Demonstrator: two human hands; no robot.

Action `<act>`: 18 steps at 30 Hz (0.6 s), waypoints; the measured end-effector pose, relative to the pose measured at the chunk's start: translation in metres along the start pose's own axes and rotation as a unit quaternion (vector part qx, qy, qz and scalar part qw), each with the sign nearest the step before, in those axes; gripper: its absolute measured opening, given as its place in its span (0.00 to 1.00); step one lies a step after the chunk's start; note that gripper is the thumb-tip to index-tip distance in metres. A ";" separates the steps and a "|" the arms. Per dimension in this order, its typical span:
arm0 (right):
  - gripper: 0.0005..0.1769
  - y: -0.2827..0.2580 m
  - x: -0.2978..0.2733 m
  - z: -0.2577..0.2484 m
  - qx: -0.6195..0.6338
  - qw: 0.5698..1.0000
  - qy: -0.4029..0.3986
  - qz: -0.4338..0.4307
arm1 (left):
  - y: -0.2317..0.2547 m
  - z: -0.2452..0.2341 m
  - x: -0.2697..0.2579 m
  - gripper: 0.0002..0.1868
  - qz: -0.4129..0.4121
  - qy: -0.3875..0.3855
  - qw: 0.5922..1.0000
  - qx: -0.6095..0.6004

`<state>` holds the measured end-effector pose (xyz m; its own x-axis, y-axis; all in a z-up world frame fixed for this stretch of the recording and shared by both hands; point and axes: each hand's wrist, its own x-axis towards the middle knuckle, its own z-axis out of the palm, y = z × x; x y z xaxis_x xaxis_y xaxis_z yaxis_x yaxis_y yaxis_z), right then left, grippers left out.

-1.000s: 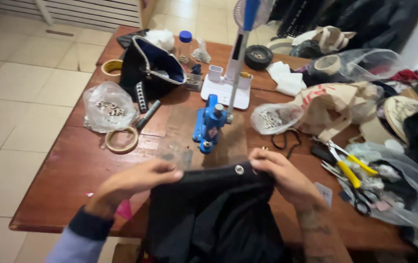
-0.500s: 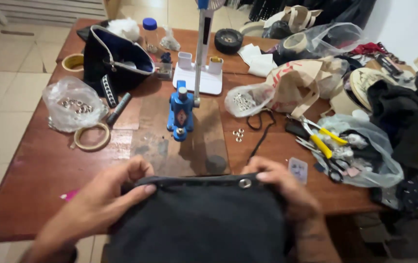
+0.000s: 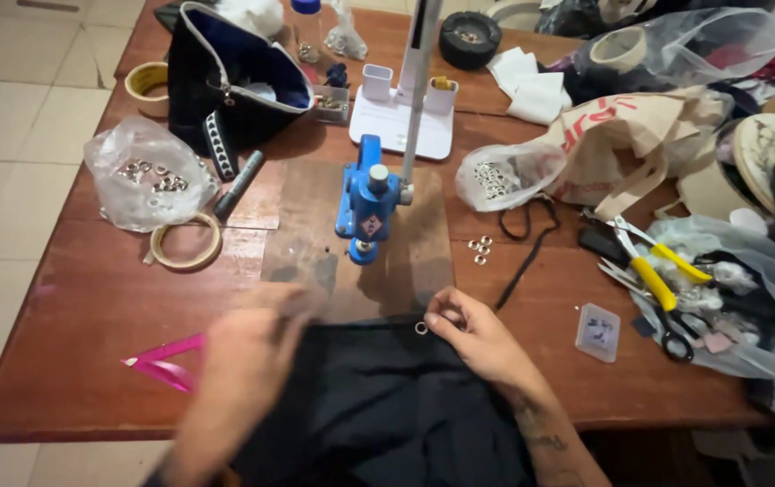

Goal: Attaching metal grommets to a piece of black fabric using a hand-press machine.

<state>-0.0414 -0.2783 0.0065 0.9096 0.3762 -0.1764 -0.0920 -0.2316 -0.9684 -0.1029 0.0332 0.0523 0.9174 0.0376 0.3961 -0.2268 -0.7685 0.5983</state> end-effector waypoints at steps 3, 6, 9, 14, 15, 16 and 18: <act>0.04 -0.015 -0.006 0.005 -0.082 0.997 0.013 0.006 | 0.030 0.044 0.006 0.12 0.016 -0.084 0.996 -0.029; 0.05 -0.011 -0.002 0.004 -0.086 0.996 0.013 0.000 | 0.036 0.071 0.007 0.10 0.062 -0.094 0.993 0.031; 0.07 -0.040 -0.012 0.006 -0.147 0.988 0.043 0.036 | 0.022 0.087 0.005 0.04 0.042 -0.136 0.988 -0.064; 0.09 -0.052 0.001 -0.037 -0.243 0.941 0.235 0.008 | 0.027 0.071 0.022 0.11 -0.026 -0.175 0.974 -0.144; 0.12 -0.041 0.008 -0.051 -0.342 0.886 0.310 -0.049 | 0.027 0.067 0.022 0.17 -0.045 -0.173 0.972 -0.151; 0.12 -0.040 0.013 -0.049 -0.343 0.886 0.308 -0.050 | 0.024 0.066 0.024 0.17 -0.047 -0.171 0.973 -0.151; 0.14 -0.039 0.019 -0.047 -0.360 0.881 0.306 -0.035 | 0.020 0.064 0.027 0.18 -0.081 -0.189 0.962 -0.178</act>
<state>-0.0013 -0.3040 0.0487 0.9713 -0.0901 0.2199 0.0534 -0.8191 -0.5712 -0.0613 -0.0218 0.0301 0.9883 -0.1481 0.0365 -0.1069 -0.5019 0.8583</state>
